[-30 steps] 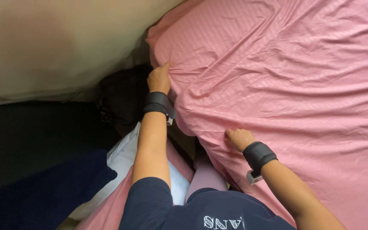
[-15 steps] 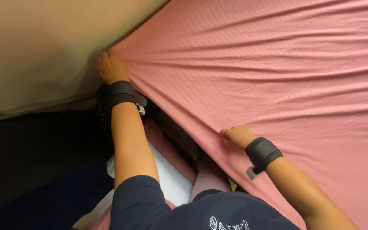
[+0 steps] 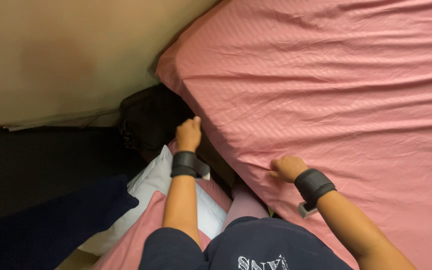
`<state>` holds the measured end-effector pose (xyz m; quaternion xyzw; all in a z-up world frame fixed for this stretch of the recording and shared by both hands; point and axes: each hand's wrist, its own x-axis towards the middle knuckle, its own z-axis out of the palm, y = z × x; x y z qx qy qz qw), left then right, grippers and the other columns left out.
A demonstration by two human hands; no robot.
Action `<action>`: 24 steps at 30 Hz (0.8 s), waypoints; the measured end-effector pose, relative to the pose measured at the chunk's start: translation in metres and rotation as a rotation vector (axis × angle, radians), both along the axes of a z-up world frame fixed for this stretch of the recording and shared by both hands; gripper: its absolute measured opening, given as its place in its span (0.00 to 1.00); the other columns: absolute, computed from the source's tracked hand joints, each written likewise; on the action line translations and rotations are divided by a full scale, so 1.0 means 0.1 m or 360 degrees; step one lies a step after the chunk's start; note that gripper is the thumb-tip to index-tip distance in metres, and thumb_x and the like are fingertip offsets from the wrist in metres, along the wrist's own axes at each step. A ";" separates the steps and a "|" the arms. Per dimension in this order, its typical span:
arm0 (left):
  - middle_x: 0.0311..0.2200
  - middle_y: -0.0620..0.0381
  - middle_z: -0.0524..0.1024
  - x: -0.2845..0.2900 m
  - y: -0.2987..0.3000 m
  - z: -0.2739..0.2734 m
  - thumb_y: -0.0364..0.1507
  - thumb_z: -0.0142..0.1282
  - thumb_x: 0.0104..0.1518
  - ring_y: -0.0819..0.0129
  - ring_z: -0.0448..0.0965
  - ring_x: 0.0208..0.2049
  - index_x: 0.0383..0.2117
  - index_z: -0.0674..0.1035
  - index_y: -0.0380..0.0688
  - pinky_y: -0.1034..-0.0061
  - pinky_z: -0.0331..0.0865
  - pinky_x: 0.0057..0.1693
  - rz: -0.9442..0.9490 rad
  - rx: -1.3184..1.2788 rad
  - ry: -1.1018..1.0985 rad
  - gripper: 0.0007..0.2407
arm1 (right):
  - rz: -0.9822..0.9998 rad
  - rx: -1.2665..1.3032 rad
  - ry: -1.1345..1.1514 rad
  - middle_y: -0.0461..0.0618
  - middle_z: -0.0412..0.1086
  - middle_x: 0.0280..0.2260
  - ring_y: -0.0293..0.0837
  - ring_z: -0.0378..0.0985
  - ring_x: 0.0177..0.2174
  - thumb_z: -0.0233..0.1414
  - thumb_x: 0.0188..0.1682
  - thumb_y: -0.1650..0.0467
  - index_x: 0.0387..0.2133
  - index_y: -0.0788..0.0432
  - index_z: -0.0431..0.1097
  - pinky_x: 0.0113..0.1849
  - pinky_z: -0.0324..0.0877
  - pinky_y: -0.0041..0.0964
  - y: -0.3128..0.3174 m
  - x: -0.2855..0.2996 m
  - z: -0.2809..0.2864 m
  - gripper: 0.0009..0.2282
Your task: The person makes a bed by tucking and smoothing a pink fitted sheet over the mattress. They then use a colorful duster to dust the bed surface and the area under the bed. Finally, they pick up a white cloth from the floor.
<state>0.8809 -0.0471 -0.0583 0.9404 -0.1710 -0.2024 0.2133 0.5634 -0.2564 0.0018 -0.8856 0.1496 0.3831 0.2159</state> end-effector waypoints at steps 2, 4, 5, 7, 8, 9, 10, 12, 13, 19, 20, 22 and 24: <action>0.31 0.35 0.80 -0.31 -0.09 0.10 0.46 0.47 0.64 0.34 0.80 0.37 0.28 0.81 0.39 0.45 0.72 0.44 -0.0018 -0.0081 0.0090 0.21 | 0.0002 0.0036 0.0064 0.52 0.78 0.32 0.55 0.80 0.36 0.53 0.45 0.48 0.34 0.48 0.77 0.39 0.73 0.54 -0.01 -0.02 0.13 0.20; 0.31 0.35 0.80 -0.62 -0.15 0.21 0.48 0.46 0.64 0.34 0.80 0.37 0.28 0.82 0.39 0.46 0.72 0.45 -0.0028 -0.0153 0.0186 0.23 | 0.0014 0.0080 0.0135 0.53 0.78 0.33 0.55 0.80 0.37 0.54 0.43 0.47 0.32 0.48 0.78 0.40 0.73 0.53 0.03 -0.09 0.20 0.21; 0.31 0.35 0.80 -0.73 -0.18 0.28 0.50 0.46 0.63 0.34 0.79 0.37 0.28 0.82 0.39 0.46 0.72 0.45 -0.0042 -0.0131 0.0246 0.24 | 0.0072 0.0088 0.0135 0.53 0.78 0.32 0.55 0.80 0.36 0.54 0.43 0.46 0.31 0.49 0.79 0.39 0.74 0.52 0.06 -0.12 0.21 0.22; 0.31 0.35 0.80 -0.87 -0.28 0.39 0.51 0.47 0.62 0.34 0.79 0.38 0.29 0.82 0.40 0.47 0.72 0.44 -0.0057 -0.0120 0.0289 0.24 | 0.0129 0.0083 0.0118 0.54 0.77 0.31 0.56 0.81 0.35 0.54 0.43 0.45 0.29 0.50 0.79 0.39 0.74 0.52 0.12 -0.16 0.22 0.23; 0.32 0.35 0.81 -0.89 -0.36 0.41 0.52 0.48 0.61 0.35 0.80 0.38 0.28 0.82 0.38 0.48 0.72 0.45 -0.0088 -0.0089 0.0334 0.25 | 0.0231 0.0022 0.0061 0.55 0.77 0.30 0.56 0.81 0.35 0.53 0.44 0.45 0.27 0.51 0.79 0.38 0.74 0.52 0.14 -0.17 0.20 0.24; 0.32 0.36 0.81 -0.93 -0.42 0.41 0.53 0.49 0.60 0.36 0.81 0.38 0.28 0.81 0.36 0.48 0.73 0.46 -0.0126 -0.0053 0.0384 0.27 | 0.0324 -0.0036 0.0009 0.56 0.77 0.29 0.57 0.81 0.34 0.52 0.45 0.45 0.25 0.52 0.80 0.37 0.75 0.52 0.18 -0.21 0.18 0.25; 0.32 0.36 0.81 -0.89 -0.49 0.35 0.53 0.49 0.60 0.36 0.81 0.38 0.28 0.81 0.36 0.48 0.73 0.46 -0.0134 -0.0059 0.0371 0.27 | 0.0317 -0.0045 -0.0003 0.56 0.77 0.29 0.57 0.81 0.34 0.52 0.45 0.45 0.25 0.52 0.80 0.37 0.75 0.52 0.15 -0.19 0.16 0.25; 0.35 0.36 0.81 -0.90 -0.50 0.18 0.54 0.52 0.57 0.37 0.81 0.40 0.31 0.82 0.39 0.49 0.73 0.47 -0.0168 0.0087 0.0307 0.26 | 0.0360 -0.0057 -0.0120 0.56 0.77 0.27 0.57 0.81 0.32 0.52 0.45 0.44 0.23 0.53 0.80 0.36 0.75 0.52 0.20 -0.25 0.11 0.26; 0.35 0.36 0.81 -0.92 -0.49 0.13 0.54 0.52 0.57 0.37 0.81 0.40 0.31 0.82 0.39 0.49 0.73 0.47 -0.0174 0.0099 0.0312 0.26 | 0.0353 -0.0046 -0.0117 0.56 0.77 0.27 0.57 0.81 0.32 0.52 0.45 0.44 0.23 0.53 0.80 0.36 0.75 0.52 0.24 -0.30 0.05 0.26; 0.34 0.36 0.81 -0.95 -0.60 0.02 0.50 0.53 0.57 0.38 0.82 0.39 0.33 0.80 0.38 0.48 0.74 0.45 -0.0163 0.0178 0.0232 0.23 | 0.0237 -0.0006 -0.0037 0.58 0.77 0.29 0.57 0.81 0.31 0.53 0.41 0.41 0.24 0.56 0.79 0.36 0.76 0.51 0.43 -0.45 0.06 0.30; 0.34 0.36 0.81 -0.95 -0.62 0.06 0.47 0.53 0.58 0.38 0.82 0.38 0.33 0.80 0.38 0.48 0.75 0.45 -0.0213 0.0185 0.0147 0.20 | 0.0215 -0.0023 -0.0043 0.58 0.77 0.29 0.56 0.82 0.32 0.53 0.40 0.40 0.24 0.57 0.79 0.36 0.76 0.50 0.46 -0.45 0.09 0.31; 0.33 0.36 0.81 -0.93 -0.65 0.16 0.45 0.53 0.59 0.38 0.82 0.37 0.33 0.80 0.39 0.48 0.75 0.45 -0.0263 0.0191 0.0056 0.18 | 0.0194 -0.0043 -0.0054 0.57 0.77 0.29 0.55 0.82 0.32 0.54 0.39 0.40 0.24 0.57 0.79 0.36 0.76 0.49 0.49 -0.40 0.14 0.32; 0.30 0.36 0.81 -0.94 -0.66 0.24 0.41 0.53 0.59 0.36 0.82 0.34 0.31 0.81 0.40 0.46 0.74 0.43 -0.0358 0.0146 -0.0027 0.15 | 0.0142 -0.0172 -0.0020 0.55 0.77 0.29 0.52 0.82 0.32 0.55 0.38 0.40 0.25 0.54 0.80 0.36 0.76 0.47 0.52 -0.35 0.18 0.30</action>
